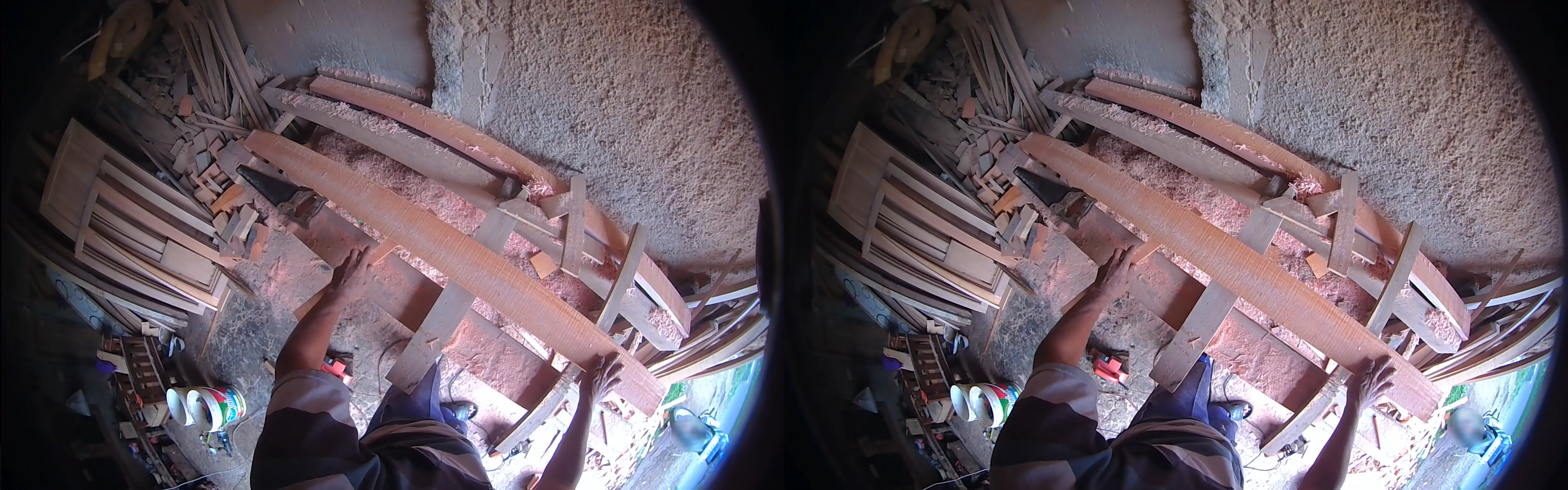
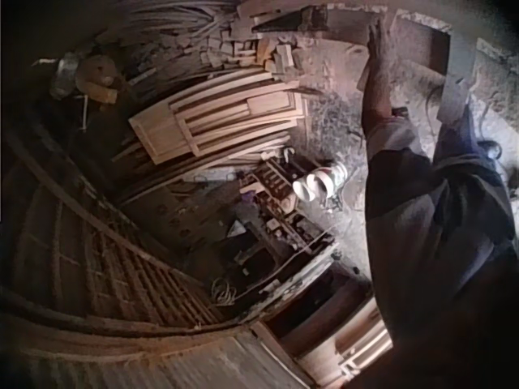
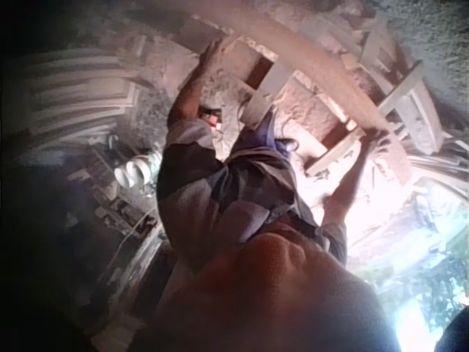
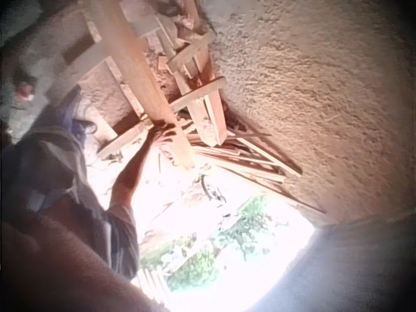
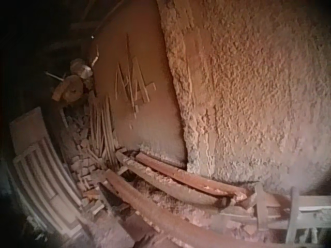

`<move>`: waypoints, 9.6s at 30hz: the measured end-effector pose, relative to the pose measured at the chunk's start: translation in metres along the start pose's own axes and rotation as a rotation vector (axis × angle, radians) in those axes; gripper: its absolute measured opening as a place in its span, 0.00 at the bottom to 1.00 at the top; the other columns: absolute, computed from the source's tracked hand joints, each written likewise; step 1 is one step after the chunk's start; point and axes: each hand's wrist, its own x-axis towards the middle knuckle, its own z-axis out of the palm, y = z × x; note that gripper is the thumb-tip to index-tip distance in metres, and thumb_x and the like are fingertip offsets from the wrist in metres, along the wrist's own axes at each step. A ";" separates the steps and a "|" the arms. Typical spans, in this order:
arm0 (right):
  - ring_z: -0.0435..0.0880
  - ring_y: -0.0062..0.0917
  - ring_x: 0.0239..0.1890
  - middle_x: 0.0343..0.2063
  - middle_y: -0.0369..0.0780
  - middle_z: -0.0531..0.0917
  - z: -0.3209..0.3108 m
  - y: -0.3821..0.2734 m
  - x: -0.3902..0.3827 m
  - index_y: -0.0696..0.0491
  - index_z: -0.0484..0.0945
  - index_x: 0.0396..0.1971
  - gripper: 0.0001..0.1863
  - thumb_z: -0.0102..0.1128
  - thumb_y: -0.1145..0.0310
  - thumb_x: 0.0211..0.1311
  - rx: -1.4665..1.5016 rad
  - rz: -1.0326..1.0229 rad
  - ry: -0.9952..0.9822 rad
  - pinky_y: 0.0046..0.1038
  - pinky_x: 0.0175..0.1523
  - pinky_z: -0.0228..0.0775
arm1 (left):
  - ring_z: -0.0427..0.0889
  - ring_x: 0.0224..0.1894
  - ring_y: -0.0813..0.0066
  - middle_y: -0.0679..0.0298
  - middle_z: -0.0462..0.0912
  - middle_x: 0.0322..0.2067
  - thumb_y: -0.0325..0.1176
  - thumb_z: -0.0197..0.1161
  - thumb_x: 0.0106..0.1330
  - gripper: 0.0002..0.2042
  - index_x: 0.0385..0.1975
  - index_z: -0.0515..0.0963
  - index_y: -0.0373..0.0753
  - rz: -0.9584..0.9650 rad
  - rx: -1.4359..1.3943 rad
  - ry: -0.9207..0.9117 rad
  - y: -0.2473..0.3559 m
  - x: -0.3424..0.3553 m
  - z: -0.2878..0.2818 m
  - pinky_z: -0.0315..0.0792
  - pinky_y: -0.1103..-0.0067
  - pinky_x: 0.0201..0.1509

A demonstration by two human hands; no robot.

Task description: The person marks a wooden plank with a pencil, then uses a circular saw to cut it. After cutting, the person stacks the cut pieces on the ground and repeats the process with another plank.

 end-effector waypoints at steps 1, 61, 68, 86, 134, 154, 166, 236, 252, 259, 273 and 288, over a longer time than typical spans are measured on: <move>0.38 0.62 0.78 0.80 0.47 0.41 0.001 0.000 0.001 0.36 0.43 0.80 0.41 0.23 0.30 0.74 0.023 0.008 0.008 0.57 0.79 0.34 | 0.79 0.53 0.45 0.48 0.73 0.52 0.41 0.60 0.70 0.25 0.65 0.64 0.42 -0.006 -0.019 0.017 0.002 -0.003 -0.002 0.78 0.54 0.50; 0.33 0.54 0.80 0.80 0.44 0.40 -0.012 0.000 -0.001 0.44 0.42 0.80 0.37 0.19 0.40 0.78 -0.207 -0.231 -0.106 0.55 0.80 0.23 | 0.70 0.21 0.81 0.72 0.77 0.27 0.42 0.72 0.66 0.11 0.40 0.78 0.47 -0.915 -1.931 0.479 0.085 0.074 0.083 0.59 0.81 0.17; 0.47 0.54 0.78 0.76 0.52 0.52 -0.011 0.006 -0.046 0.51 0.54 0.76 0.34 0.45 0.54 0.75 0.010 -0.227 0.061 0.59 0.77 0.39 | 0.82 0.43 0.70 0.63 0.81 0.44 0.50 0.69 0.66 0.23 0.54 0.75 0.43 -0.759 -2.098 0.129 0.020 0.061 0.103 0.79 0.81 0.32; 0.73 0.46 0.66 0.65 0.47 0.74 -0.006 0.077 -0.107 0.46 0.76 0.63 0.23 0.58 0.64 0.69 0.647 -0.070 0.298 0.43 0.68 0.68 | 0.75 0.57 0.50 0.41 0.70 0.59 0.44 0.51 0.78 0.26 0.66 0.63 0.31 -0.079 -0.829 0.296 0.200 -0.022 0.006 0.68 0.61 0.64; 0.87 0.38 0.38 0.32 0.47 0.87 -0.038 0.253 0.104 0.55 0.82 0.36 0.21 0.81 0.58 0.49 1.065 0.545 0.451 0.37 0.46 0.77 | 0.73 0.53 0.51 0.57 0.76 0.50 0.37 0.68 0.63 0.20 0.55 0.81 0.42 1.013 -0.268 -0.112 0.587 -0.081 0.158 0.66 0.56 0.56; 0.88 0.35 0.41 0.37 0.42 0.89 -0.019 0.247 0.108 0.46 0.89 0.43 0.17 0.71 0.51 0.60 1.192 0.606 0.459 0.34 0.47 0.77 | 0.76 0.49 0.53 0.55 0.78 0.46 0.33 0.70 0.61 0.18 0.51 0.83 0.36 1.094 -0.315 0.020 0.577 -0.095 0.173 0.66 0.58 0.55; 0.85 0.43 0.52 0.46 0.47 0.86 -0.043 0.252 0.113 0.48 0.85 0.45 0.19 0.63 0.50 0.65 0.884 0.531 0.310 0.43 0.56 0.77 | 0.74 0.49 0.52 0.56 0.77 0.45 0.43 0.65 0.67 0.20 0.51 0.83 0.35 1.080 -0.324 -0.018 0.581 -0.088 0.174 0.65 0.56 0.53; 0.88 0.43 0.43 0.36 0.48 0.88 -0.060 0.255 0.138 0.50 0.85 0.40 0.18 0.66 0.49 0.63 0.839 0.428 0.252 0.41 0.48 0.77 | 0.73 0.54 0.52 0.60 0.75 0.52 0.37 0.69 0.63 0.23 0.58 0.78 0.46 0.995 -0.245 -0.055 0.597 -0.049 0.161 0.68 0.57 0.58; 0.89 0.41 0.41 0.34 0.47 0.89 -0.052 0.262 0.141 0.50 0.87 0.42 0.17 0.66 0.52 0.66 0.897 0.377 0.297 0.39 0.47 0.77 | 0.73 0.53 0.55 0.60 0.74 0.56 0.36 0.66 0.67 0.24 0.64 0.75 0.45 0.886 -0.208 -0.017 0.602 -0.064 0.164 0.68 0.62 0.59; 0.89 0.43 0.44 0.37 0.49 0.88 -0.045 0.262 0.142 0.49 0.86 0.43 0.19 0.66 0.49 0.65 0.862 0.387 0.341 0.41 0.49 0.78 | 0.73 0.55 0.57 0.58 0.74 0.56 0.36 0.65 0.68 0.23 0.63 0.75 0.43 0.906 -0.214 -0.022 0.600 -0.064 0.163 0.66 0.62 0.59; 0.88 0.45 0.40 0.33 0.49 0.87 -0.033 0.270 0.146 0.50 0.85 0.41 0.20 0.63 0.47 0.66 0.725 0.332 0.360 0.44 0.45 0.77 | 0.72 0.60 0.54 0.54 0.72 0.61 0.36 0.62 0.69 0.23 0.63 0.74 0.42 0.878 -0.297 -0.064 0.601 -0.063 0.173 0.63 0.58 0.66; 0.78 0.23 0.26 0.31 0.42 0.85 -0.104 0.078 -0.021 0.51 0.84 0.52 0.33 0.31 0.44 0.83 1.054 -0.418 0.213 0.30 0.24 0.65 | 0.52 0.79 0.51 0.50 0.62 0.73 0.39 0.54 0.70 0.19 0.59 0.72 0.42 0.780 -0.402 -0.044 0.605 -0.067 0.194 0.37 0.52 0.81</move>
